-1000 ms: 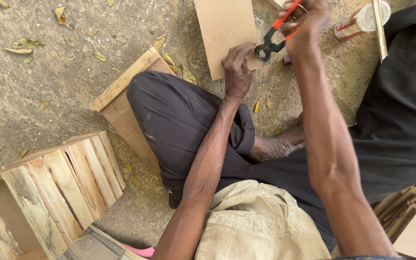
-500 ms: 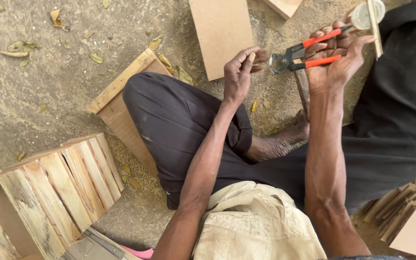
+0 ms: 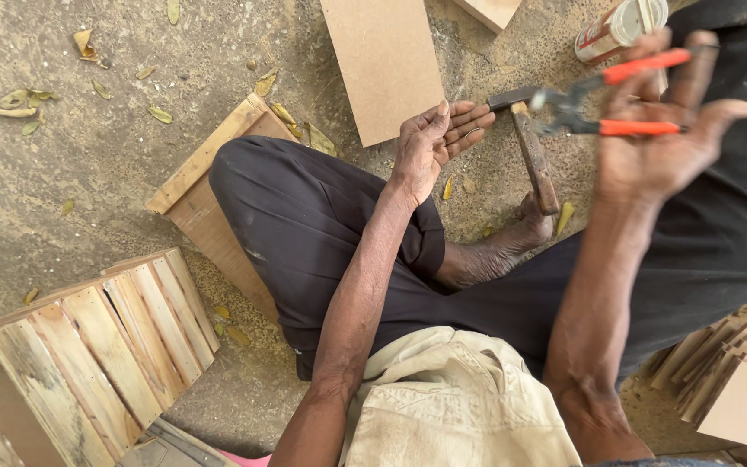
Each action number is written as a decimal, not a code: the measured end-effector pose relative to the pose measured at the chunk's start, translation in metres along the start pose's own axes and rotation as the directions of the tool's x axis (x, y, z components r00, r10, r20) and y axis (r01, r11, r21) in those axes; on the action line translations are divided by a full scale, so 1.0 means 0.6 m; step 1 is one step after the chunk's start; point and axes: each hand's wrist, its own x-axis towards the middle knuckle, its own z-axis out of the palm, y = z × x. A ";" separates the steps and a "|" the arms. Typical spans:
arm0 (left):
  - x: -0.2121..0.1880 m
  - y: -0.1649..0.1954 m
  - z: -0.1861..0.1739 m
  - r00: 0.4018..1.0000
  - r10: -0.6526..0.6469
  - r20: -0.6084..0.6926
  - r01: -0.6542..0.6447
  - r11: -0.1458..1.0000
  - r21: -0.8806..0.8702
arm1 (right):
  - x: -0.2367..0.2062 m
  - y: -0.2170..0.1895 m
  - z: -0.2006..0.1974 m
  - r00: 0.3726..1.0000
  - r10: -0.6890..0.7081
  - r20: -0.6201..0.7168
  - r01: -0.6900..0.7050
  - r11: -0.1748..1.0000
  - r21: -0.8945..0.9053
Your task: The person sits on the ground with a small wooden board on their lap, takes nails from a bowl, and hammers nails into the board with a hammer. They use pincers to pull out a nail, then resume hammering nails into the board and a small wooden box.
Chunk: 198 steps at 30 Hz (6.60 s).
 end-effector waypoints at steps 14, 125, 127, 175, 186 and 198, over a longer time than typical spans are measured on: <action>0.011 -0.009 0.018 0.997 0.028 -0.067 0.002 0.914 0.407 | -0.031 -0.059 -0.015 0.982 -0.169 -0.085 -0.004 0.432 -0.902; 0.035 0.019 -0.036 0.939 0.275 -0.207 -0.166 0.889 0.426 | -0.118 0.121 -0.008 0.998 0.067 0.002 0.040 -0.567 -0.823; 0.034 0.020 -0.032 0.936 0.277 -0.217 -0.157 0.880 0.448 | -0.117 0.121 -0.006 0.997 0.073 0.013 0.053 -0.587 -0.808; 0.051 -0.064 -0.075 0.711 0.657 0.251 -0.344 0.013 0.939 | -0.186 0.122 0.030 0.978 0.057 0.199 0.206 -0.155 -0.966; 0.056 -0.079 -0.097 0.704 0.670 0.236 -0.323 0.005 0.947 | -0.188 0.134 0.043 0.967 0.060 0.247 0.254 -0.310 -0.916; 0.060 -0.089 -0.112 0.686 0.671 0.281 -0.336 -0.051 0.941 | -0.189 0.142 0.043 0.974 0.090 0.208 0.226 -0.306 -0.925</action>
